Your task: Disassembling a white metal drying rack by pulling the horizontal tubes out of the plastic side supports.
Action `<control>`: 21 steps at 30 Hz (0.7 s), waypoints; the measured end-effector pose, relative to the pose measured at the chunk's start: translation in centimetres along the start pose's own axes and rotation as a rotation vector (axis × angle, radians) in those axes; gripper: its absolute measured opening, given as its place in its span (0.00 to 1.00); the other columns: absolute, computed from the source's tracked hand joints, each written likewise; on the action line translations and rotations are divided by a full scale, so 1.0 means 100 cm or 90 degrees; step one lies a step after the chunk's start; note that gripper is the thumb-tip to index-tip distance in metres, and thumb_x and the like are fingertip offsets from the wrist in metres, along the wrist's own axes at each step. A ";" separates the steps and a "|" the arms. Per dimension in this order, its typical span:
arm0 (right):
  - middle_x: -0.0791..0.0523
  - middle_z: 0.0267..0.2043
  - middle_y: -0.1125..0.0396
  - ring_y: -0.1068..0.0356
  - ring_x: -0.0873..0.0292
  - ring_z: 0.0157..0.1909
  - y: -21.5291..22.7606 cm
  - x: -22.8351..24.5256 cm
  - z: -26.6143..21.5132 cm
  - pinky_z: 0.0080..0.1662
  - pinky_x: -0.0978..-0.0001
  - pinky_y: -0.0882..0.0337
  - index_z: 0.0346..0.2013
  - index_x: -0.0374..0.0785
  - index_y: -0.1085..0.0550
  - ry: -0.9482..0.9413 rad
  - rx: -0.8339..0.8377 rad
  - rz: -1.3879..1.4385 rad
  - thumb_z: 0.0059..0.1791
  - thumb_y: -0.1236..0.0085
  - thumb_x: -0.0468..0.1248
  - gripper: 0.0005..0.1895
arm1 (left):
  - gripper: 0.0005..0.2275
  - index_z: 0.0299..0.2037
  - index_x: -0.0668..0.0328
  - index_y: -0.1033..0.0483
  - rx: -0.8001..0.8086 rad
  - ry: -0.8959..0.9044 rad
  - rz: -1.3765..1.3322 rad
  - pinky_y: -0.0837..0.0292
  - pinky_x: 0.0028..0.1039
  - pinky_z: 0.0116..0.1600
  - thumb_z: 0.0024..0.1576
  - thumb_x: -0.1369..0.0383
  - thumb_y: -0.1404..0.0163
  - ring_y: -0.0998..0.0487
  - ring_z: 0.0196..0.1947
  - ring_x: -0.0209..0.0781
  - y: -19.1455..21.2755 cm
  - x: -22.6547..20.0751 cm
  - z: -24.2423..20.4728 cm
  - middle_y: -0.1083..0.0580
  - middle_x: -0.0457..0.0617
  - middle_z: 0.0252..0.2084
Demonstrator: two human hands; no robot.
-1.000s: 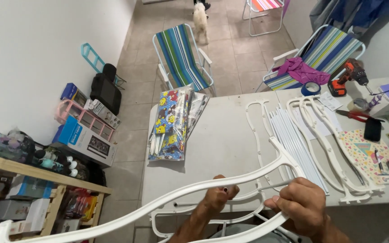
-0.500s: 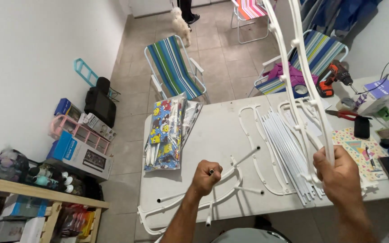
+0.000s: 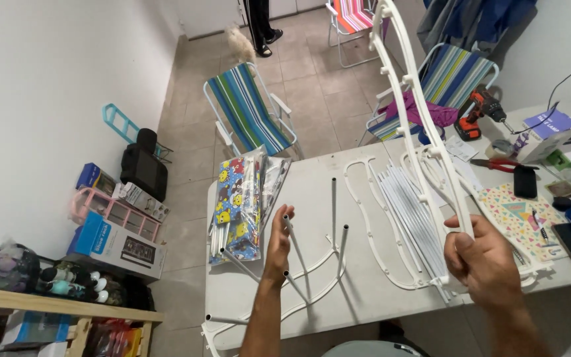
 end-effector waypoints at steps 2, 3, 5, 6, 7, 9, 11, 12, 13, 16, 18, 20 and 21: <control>0.59 0.17 0.50 0.54 0.65 0.14 -0.014 0.015 0.002 0.17 0.76 0.54 0.50 0.30 0.38 0.049 0.020 0.121 0.57 0.58 0.40 0.14 | 0.44 0.77 0.53 0.57 -0.022 -0.006 -0.073 0.57 0.49 0.77 0.57 0.31 0.70 0.54 0.80 0.53 0.006 -0.002 -0.008 0.52 0.55 0.80; 0.59 0.17 0.50 0.54 0.65 0.14 -0.015 0.009 0.007 0.17 0.76 0.54 0.50 0.30 0.38 0.052 0.021 0.120 0.57 0.58 0.40 0.14 | 0.44 0.77 0.53 0.57 -0.023 -0.009 -0.074 0.57 0.49 0.77 0.57 0.31 0.70 0.54 0.80 0.53 0.009 0.002 -0.013 0.52 0.55 0.80; 0.59 0.18 0.51 0.55 0.65 0.16 -0.019 -0.005 0.019 0.17 0.76 0.55 0.52 0.32 0.37 0.023 0.061 0.164 0.56 0.55 0.41 0.15 | 0.45 0.77 0.56 0.59 -0.033 -0.008 -0.111 0.58 0.50 0.77 0.56 0.31 0.78 0.53 0.79 0.49 0.013 0.011 -0.022 0.52 0.54 0.80; 0.59 0.18 0.51 0.55 0.65 0.16 -0.024 -0.002 0.018 0.17 0.76 0.55 0.52 0.32 0.37 0.021 0.064 0.162 0.56 0.55 0.41 0.15 | 0.45 0.77 0.56 0.59 -0.038 -0.008 -0.113 0.58 0.50 0.77 0.56 0.31 0.78 0.53 0.79 0.49 0.013 0.011 -0.031 0.52 0.54 0.80; 0.59 0.17 0.51 0.56 0.65 0.16 -0.027 0.000 0.017 0.17 0.76 0.55 0.52 0.31 0.37 0.023 0.044 0.141 0.56 0.54 0.41 0.17 | 0.45 0.77 0.56 0.59 -0.039 -0.002 -0.122 0.58 0.50 0.77 0.56 0.32 0.77 0.53 0.79 0.49 0.013 0.012 -0.038 0.52 0.54 0.80; 0.59 0.17 0.51 0.56 0.65 0.16 -0.032 0.004 0.019 0.17 0.76 0.55 0.52 0.31 0.36 0.026 0.023 0.122 0.55 0.53 0.42 0.18 | 0.44 0.77 0.57 0.59 -0.039 0.002 -0.130 0.59 0.49 0.78 0.57 0.33 0.77 0.53 0.79 0.49 0.012 0.013 -0.051 0.52 0.54 0.80; 0.60 0.16 0.49 0.55 0.65 0.15 -0.035 0.006 0.017 0.18 0.76 0.55 0.53 0.30 0.37 0.047 0.035 0.070 0.55 0.53 0.43 0.20 | 0.42 0.77 0.54 0.58 -0.046 0.043 -0.092 0.55 0.47 0.77 0.57 0.34 0.79 0.52 0.79 0.48 0.010 0.020 -0.071 0.51 0.54 0.80; 0.60 0.16 0.49 0.55 0.65 0.15 -0.036 0.006 0.019 0.18 0.76 0.55 0.53 0.30 0.37 0.043 0.037 0.067 0.55 0.53 0.43 0.20 | 0.42 0.77 0.54 0.58 -0.049 0.047 -0.094 0.55 0.47 0.77 0.57 0.34 0.79 0.52 0.79 0.48 0.009 0.022 -0.081 0.51 0.54 0.80; 0.61 0.17 0.49 0.55 0.66 0.16 -0.037 0.006 0.020 0.19 0.75 0.54 0.54 0.31 0.36 0.038 0.031 0.048 0.55 0.53 0.44 0.20 | 0.42 0.77 0.53 0.59 -0.051 0.090 -0.066 0.56 0.46 0.77 0.57 0.34 0.78 0.53 0.79 0.48 0.008 0.027 -0.092 0.52 0.52 0.80; 0.62 0.18 0.50 0.53 0.66 0.17 -0.041 0.016 0.018 0.19 0.76 0.54 0.55 0.32 0.36 0.030 0.028 0.045 0.54 0.52 0.45 0.21 | 0.43 0.77 0.50 0.58 -0.044 0.181 0.006 0.55 0.43 0.77 0.54 0.34 0.70 0.52 0.79 0.47 0.007 0.040 -0.113 0.52 0.50 0.80; 0.62 0.18 0.50 0.53 0.67 0.16 -0.042 0.015 0.020 0.18 0.76 0.53 0.54 0.31 0.37 0.010 0.029 0.057 0.54 0.51 0.46 0.22 | 0.46 0.77 0.50 0.57 -0.034 0.243 0.047 0.53 0.40 0.77 0.51 0.33 0.63 0.50 0.79 0.46 0.007 0.050 -0.134 0.51 0.49 0.80; 0.62 0.17 0.49 0.54 0.67 0.16 -0.043 0.013 0.034 0.18 0.76 0.53 0.53 0.32 0.37 0.058 0.044 0.044 0.54 0.51 0.47 0.22 | 0.45 0.77 0.43 0.60 0.020 0.390 0.174 0.48 0.37 0.76 0.53 0.43 0.50 0.46 0.77 0.48 0.009 0.064 -0.151 0.52 0.44 0.80; 0.62 0.17 0.49 0.54 0.67 0.16 -0.040 0.014 0.026 0.18 0.76 0.53 0.53 0.32 0.37 0.059 0.036 0.042 0.54 0.51 0.47 0.22 | 0.45 0.77 0.43 0.60 0.028 0.388 0.173 0.48 0.37 0.76 0.53 0.43 0.50 0.46 0.77 0.48 0.019 0.085 -0.168 0.52 0.44 0.80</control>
Point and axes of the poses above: each hand's wrist, its own z-axis towards the middle knuckle, its own y-axis out of the back of the hand, x = y × z, the point moved 5 cm from there along z, towards the middle knuckle
